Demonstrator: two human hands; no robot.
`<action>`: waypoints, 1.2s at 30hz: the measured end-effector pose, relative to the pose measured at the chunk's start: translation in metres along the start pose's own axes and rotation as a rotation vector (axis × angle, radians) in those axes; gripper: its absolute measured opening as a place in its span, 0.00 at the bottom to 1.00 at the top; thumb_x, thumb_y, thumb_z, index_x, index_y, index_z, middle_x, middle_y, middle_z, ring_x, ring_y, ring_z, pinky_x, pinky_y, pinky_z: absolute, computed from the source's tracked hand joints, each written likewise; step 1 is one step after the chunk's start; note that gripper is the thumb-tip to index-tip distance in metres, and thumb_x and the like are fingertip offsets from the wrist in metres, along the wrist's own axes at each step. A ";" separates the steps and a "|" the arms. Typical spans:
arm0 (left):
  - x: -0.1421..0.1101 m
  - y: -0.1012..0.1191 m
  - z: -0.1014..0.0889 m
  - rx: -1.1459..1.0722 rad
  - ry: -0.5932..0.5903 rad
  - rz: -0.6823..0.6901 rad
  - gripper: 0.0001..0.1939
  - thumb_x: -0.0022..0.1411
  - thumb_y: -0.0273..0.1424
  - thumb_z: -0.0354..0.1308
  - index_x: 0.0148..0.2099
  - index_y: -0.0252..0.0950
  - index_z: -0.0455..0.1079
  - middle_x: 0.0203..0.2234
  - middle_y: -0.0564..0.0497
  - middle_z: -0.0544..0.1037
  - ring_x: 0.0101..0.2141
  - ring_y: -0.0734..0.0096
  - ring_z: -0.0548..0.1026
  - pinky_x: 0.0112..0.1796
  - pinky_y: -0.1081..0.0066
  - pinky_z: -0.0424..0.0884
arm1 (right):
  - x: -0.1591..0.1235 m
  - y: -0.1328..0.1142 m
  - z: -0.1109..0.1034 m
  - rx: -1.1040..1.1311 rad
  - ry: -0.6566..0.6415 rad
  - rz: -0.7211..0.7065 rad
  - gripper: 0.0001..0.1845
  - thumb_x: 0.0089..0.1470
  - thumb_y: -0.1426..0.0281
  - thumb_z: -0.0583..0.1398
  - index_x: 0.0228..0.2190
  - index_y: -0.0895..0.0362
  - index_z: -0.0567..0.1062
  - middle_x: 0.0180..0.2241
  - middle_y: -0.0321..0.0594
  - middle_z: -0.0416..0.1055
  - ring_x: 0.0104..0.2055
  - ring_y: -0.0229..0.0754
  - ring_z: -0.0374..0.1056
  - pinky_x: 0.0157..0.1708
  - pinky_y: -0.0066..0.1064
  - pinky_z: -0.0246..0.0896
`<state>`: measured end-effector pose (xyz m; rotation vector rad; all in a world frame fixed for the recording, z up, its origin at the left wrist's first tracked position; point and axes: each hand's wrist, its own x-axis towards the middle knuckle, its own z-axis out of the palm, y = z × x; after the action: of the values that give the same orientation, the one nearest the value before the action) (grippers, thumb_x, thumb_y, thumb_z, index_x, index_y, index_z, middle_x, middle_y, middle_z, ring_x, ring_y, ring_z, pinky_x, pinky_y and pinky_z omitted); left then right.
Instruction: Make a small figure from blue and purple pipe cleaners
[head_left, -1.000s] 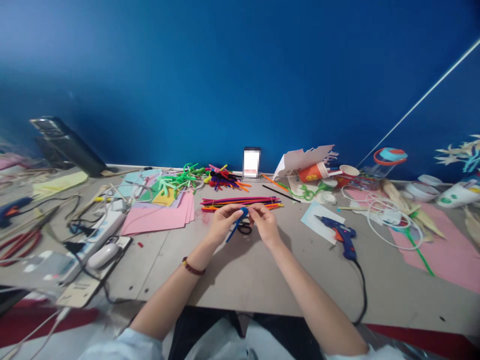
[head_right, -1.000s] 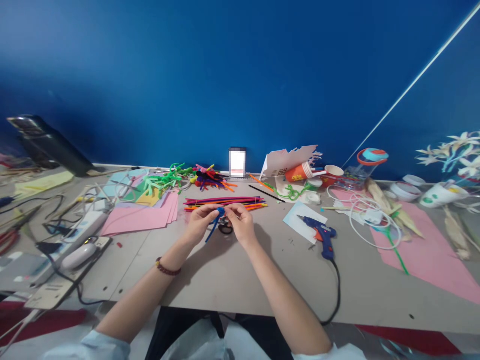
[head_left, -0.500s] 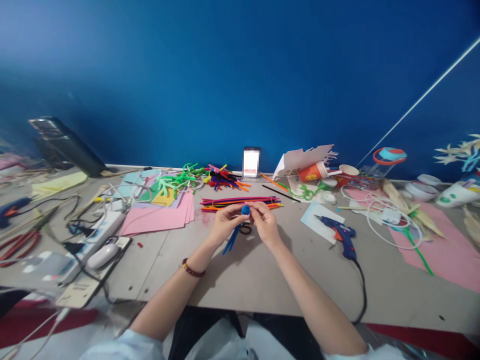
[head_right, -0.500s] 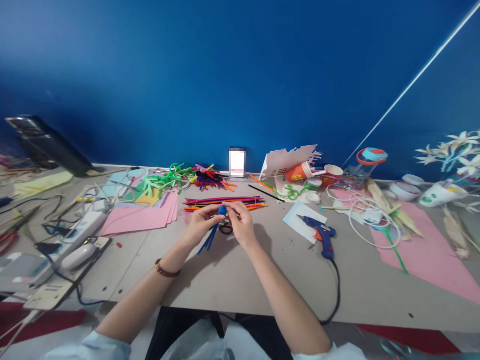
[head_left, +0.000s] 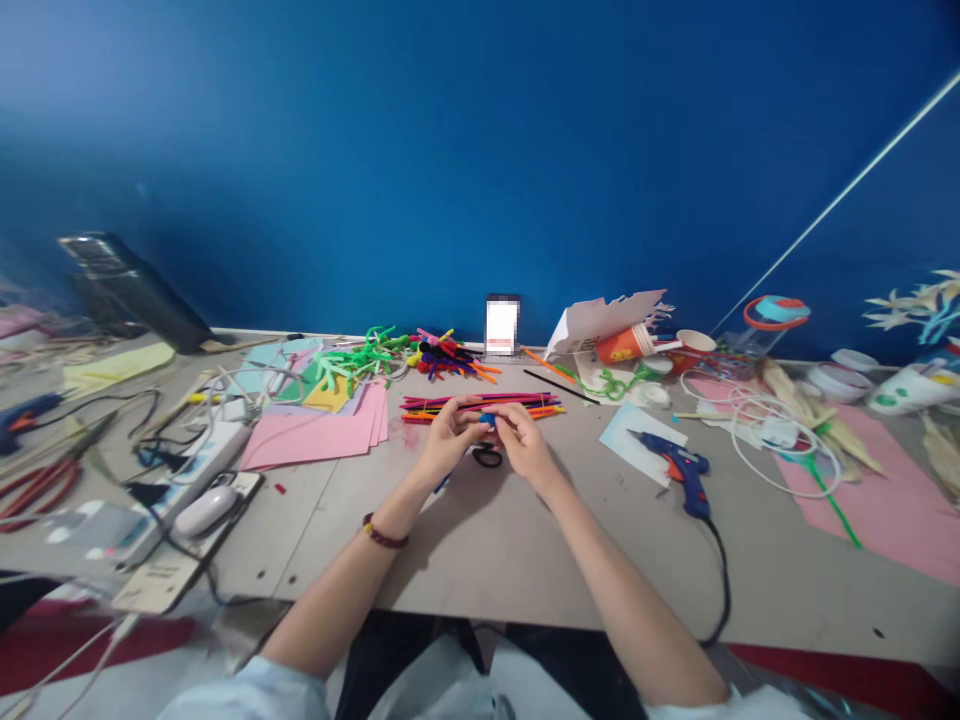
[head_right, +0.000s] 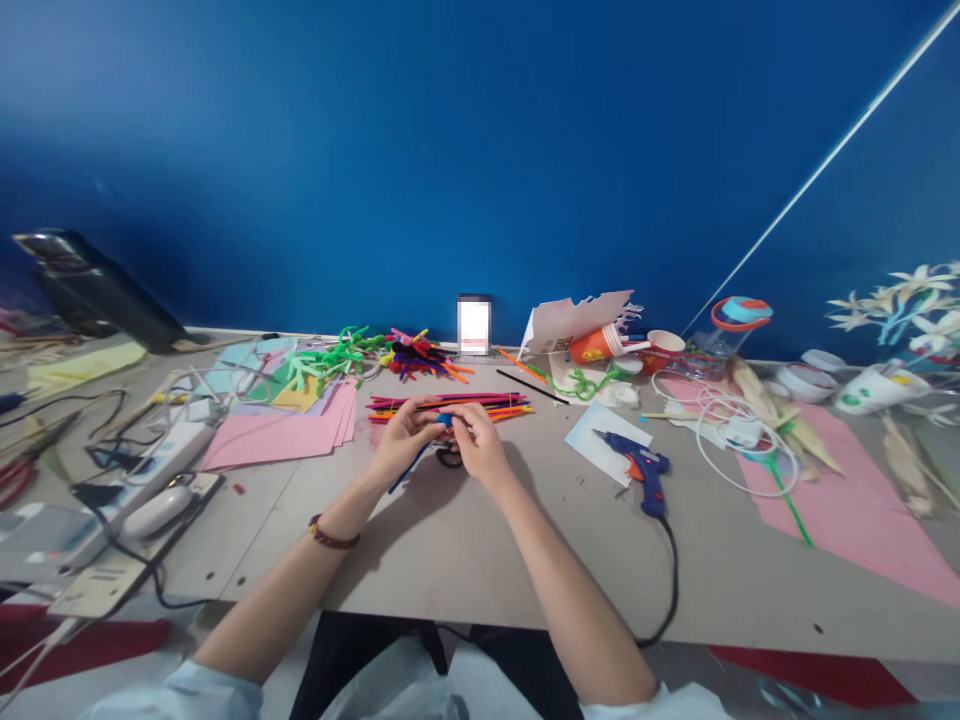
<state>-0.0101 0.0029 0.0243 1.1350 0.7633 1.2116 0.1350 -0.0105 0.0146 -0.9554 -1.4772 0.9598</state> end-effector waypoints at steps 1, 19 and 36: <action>0.000 0.000 0.000 -0.010 -0.005 -0.005 0.26 0.46 0.33 0.68 0.46 0.34 0.64 0.28 0.52 0.78 0.28 0.72 0.77 0.33 0.72 0.74 | 0.000 0.001 0.000 0.007 -0.005 -0.001 0.14 0.58 0.62 0.52 0.41 0.49 0.73 0.42 0.41 0.64 0.32 0.37 0.67 0.25 0.27 0.69; -0.002 0.005 -0.002 -0.065 -0.102 -0.115 0.21 0.47 0.35 0.67 0.41 0.33 0.67 0.23 0.53 0.76 0.20 0.77 0.73 0.25 0.76 0.70 | 0.000 -0.004 -0.002 0.084 0.035 -0.002 0.13 0.56 0.65 0.55 0.42 0.51 0.74 0.42 0.41 0.69 0.41 0.41 0.69 0.40 0.34 0.68; -0.005 0.004 0.004 0.167 -0.053 0.049 0.15 0.51 0.34 0.64 0.40 0.34 0.66 0.29 0.51 0.75 0.25 0.76 0.74 0.28 0.75 0.72 | 0.000 -0.011 -0.004 0.117 0.086 0.111 0.09 0.51 0.64 0.58 0.35 0.54 0.73 0.31 0.37 0.72 0.32 0.37 0.68 0.29 0.27 0.64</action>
<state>-0.0091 -0.0028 0.0291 1.3247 0.8117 1.1698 0.1382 -0.0139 0.0256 -0.9886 -1.2934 1.0608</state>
